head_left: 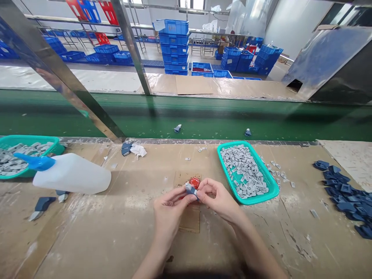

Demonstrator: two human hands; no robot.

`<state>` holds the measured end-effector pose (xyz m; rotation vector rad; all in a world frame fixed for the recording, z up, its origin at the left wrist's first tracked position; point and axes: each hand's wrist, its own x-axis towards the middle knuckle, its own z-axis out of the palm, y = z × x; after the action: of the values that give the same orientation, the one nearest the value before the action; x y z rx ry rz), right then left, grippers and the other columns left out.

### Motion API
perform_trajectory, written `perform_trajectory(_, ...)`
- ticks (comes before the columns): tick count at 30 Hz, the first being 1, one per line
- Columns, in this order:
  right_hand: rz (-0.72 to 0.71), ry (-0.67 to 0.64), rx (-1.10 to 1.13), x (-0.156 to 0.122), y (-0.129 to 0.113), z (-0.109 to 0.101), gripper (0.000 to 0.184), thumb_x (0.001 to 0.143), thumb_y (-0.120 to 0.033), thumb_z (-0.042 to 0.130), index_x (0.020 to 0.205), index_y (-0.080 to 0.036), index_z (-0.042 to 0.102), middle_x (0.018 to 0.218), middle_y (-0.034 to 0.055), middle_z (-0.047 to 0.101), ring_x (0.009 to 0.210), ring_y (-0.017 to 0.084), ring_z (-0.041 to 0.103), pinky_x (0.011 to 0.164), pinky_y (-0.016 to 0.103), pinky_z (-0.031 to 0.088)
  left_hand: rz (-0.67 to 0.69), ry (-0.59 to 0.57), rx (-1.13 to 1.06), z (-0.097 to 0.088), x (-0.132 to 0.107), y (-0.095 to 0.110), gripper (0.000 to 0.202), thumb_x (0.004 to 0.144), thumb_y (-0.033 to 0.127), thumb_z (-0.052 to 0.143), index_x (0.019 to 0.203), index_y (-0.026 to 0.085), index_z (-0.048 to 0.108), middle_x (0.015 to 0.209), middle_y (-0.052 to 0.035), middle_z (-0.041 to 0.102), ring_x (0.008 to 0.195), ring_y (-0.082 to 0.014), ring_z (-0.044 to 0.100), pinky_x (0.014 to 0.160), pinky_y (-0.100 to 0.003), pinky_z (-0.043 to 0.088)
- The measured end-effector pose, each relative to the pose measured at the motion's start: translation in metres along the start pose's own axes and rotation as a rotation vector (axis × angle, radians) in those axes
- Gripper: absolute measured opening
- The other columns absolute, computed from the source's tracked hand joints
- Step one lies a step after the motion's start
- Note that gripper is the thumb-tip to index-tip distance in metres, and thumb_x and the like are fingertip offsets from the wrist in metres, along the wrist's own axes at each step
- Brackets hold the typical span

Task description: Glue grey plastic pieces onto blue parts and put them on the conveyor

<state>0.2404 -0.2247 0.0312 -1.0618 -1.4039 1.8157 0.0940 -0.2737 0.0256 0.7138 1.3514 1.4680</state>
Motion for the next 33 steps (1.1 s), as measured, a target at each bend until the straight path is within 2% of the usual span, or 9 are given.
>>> perform_trajectory(4, -0.083, 0.054, -0.089, -0.001, -0.003, -0.003, 0.024, 0.079, -0.034, 0.068, 0.087, -0.019, 0.051, 0.072, -0.0008, 0.064, 0.070, 0.015, 0.059, 0.067, 0.025, 0.043, -0.037, -0.173, 0.116, 0.001, 0.007, 0.013, 0.034, 0.059, 0.017, 0.080, 0.092, 0.018, 0.073, 0.096, -0.0046, 0.074, 0.089, -0.0248, 0.069, 0.083, -0.034, 0.058)
perform_trajectory(7, -0.166, 0.135, -0.199, 0.000, -0.006, -0.020, 0.016, 0.083, -0.035, 0.061, 0.088, -0.019, 0.057, 0.080, 0.0015, 0.066, 0.077, 0.017, 0.061, 0.069, 0.027, 0.044, -0.011, -0.376, 0.224, 0.001, 0.028, 0.022, 0.038, 0.065, 0.020, 0.076, 0.102, 0.017, 0.069, 0.105, -0.0065, 0.071, 0.098, -0.0249, 0.066, 0.092, -0.037, 0.053)
perform_trajectory(11, -0.171, 0.567, -0.607, 0.000, 0.000, -0.071, 0.017, 0.087, -0.026, 0.052, 0.096, -0.022, 0.065, 0.094, 0.0041, 0.068, 0.086, 0.021, 0.060, 0.073, 0.030, 0.043, 0.284, -0.493, 0.534, 0.002, 0.092, 0.029, 0.044, 0.081, 0.025, 0.059, 0.124, 0.016, 0.056, 0.118, -0.0081, 0.065, 0.110, -0.0208, 0.060, 0.100, -0.036, 0.044)
perform_trajectory(14, -0.013, 0.667, -0.989, -0.001, 0.010, -0.101, 0.028, 0.080, -0.012, 0.056, 0.101, -0.025, 0.069, 0.092, 0.0053, 0.068, 0.091, 0.026, 0.057, 0.074, 0.032, 0.040, 0.560, -0.412, 1.006, 0.007, 0.157, 0.032, 0.045, 0.086, 0.019, 0.042, 0.131, 0.015, 0.047, 0.118, -0.0090, 0.063, 0.110, -0.0194, 0.058, 0.098, -0.034, 0.043)
perform_trajectory(17, 0.099, 0.639, -1.133, 0.003, 0.017, -0.109, 0.031, 0.079, -0.013, 0.061, 0.103, -0.028, 0.071, 0.096, 0.0061, 0.067, 0.096, 0.028, 0.053, 0.075, 0.032, 0.037, 0.605, -0.362, 1.182, 0.021, 0.214, 0.031, 0.045, 0.081, 0.013, 0.043, 0.125, 0.011, 0.053, 0.111, -0.0142, 0.064, 0.107, -0.0269, 0.058, 0.095, -0.040, 0.042)
perform_trajectory(20, 0.154, 0.671, -1.138, 0.008, 0.018, -0.104, 0.023, 0.079, -0.022, 0.065, 0.100, -0.030, 0.071, 0.093, 0.0050, 0.067, 0.095, 0.027, 0.052, 0.073, 0.031, 0.036, 0.605, -0.375, 1.265, 0.036, 0.251, 0.025, 0.045, 0.075, 0.010, 0.046, 0.118, 0.008, 0.057, 0.099, -0.0168, 0.065, 0.102, -0.0318, 0.058, 0.088, -0.042, 0.044)
perform_trajectory(25, 0.200, 0.773, -1.123, 0.012, 0.017, -0.101, 0.015, 0.079, -0.024, 0.067, 0.094, -0.023, 0.069, 0.084, 0.0055, 0.067, 0.090, 0.027, 0.054, 0.066, 0.030, 0.035, 0.635, -0.331, 1.311, 0.038, 0.277, 0.017, 0.045, 0.081, 0.014, 0.045, 0.126, 0.012, 0.051, 0.114, -0.0150, 0.061, 0.112, -0.0278, 0.052, 0.094, -0.038, 0.041)
perform_trajectory(29, 0.243, 0.840, -1.150, 0.014, 0.020, -0.099, 0.018, 0.079, -0.030, 0.068, 0.094, -0.021, 0.065, 0.084, 0.0069, 0.067, 0.090, 0.028, 0.054, 0.061, 0.030, 0.033, 0.587, -0.056, 1.314, 0.011, 0.289, 0.031, 0.036, 0.089, 0.025, 0.045, 0.122, 0.012, 0.053, 0.126, -0.0153, 0.052, 0.121, -0.0279, 0.043, 0.101, -0.044, 0.034)
perform_trajectory(33, 0.252, 0.839, -1.184, 0.015, 0.022, -0.097, 0.009, 0.084, -0.026, 0.062, 0.082, -0.018, 0.066, 0.080, 0.0101, 0.066, 0.090, 0.030, 0.054, 0.064, 0.031, 0.034, 0.427, 0.174, 1.300, -0.026, 0.294, 0.053, 0.038, 0.088, 0.032, 0.054, 0.122, 0.016, 0.050, 0.125, -0.0111, 0.051, 0.108, -0.0247, 0.053, 0.089, -0.048, 0.045)
